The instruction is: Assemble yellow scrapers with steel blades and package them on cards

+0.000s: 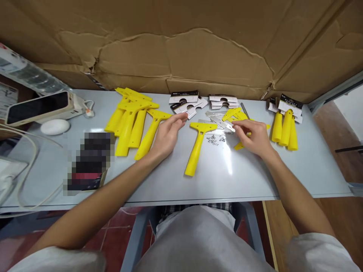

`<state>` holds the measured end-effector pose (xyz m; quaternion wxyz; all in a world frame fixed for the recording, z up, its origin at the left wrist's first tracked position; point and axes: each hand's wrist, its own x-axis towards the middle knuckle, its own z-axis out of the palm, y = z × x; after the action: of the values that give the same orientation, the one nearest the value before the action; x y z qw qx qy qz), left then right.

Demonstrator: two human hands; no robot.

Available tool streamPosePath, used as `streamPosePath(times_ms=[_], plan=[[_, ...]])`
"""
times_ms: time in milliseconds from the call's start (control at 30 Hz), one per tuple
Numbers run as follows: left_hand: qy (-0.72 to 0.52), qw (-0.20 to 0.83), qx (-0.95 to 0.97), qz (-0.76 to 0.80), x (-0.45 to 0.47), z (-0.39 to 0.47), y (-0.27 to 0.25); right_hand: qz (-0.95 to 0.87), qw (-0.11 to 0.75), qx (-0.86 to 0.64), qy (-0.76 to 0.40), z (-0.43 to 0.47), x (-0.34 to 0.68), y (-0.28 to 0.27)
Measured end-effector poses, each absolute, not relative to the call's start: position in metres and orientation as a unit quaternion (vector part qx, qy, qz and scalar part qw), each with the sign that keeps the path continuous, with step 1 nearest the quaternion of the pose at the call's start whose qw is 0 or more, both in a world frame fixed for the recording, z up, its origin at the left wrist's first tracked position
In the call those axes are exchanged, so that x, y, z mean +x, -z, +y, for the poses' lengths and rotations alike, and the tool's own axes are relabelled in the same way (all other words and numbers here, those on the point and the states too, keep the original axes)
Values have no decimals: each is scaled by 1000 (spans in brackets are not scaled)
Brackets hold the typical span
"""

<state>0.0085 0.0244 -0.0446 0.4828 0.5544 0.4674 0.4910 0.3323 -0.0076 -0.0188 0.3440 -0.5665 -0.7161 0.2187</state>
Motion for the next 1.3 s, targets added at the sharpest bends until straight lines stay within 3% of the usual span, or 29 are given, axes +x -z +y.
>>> streamPosePath(times_ms=[133, 267, 433, 833, 967, 1167, 1300], plan=[[-423, 289, 706, 489, 2, 16, 31, -790, 313, -515, -114, -10, 330, 21], [-335, 204, 814, 428, 6, 3, 27, -807, 241, -534, -75, -10, 330, 23], [-257, 244, 830, 431, 18, -8, 30, -789, 107, -603, -56, -12, 322, 19], [-337, 302, 734, 507, 16, 9, 24, -794, -69, -599, -80, 14, 302, -17], [-316, 251, 760, 510, 22, 27, 23, -818, -58, -558, -128, 26, 297, -33], [-187, 238, 814, 496, 30, 37, 17, -841, 8, -525, -131, 33, 315, -18], [-234, 250, 794, 503, 21, 33, 16, -853, 53, -503, -130, 26, 317, -5]])
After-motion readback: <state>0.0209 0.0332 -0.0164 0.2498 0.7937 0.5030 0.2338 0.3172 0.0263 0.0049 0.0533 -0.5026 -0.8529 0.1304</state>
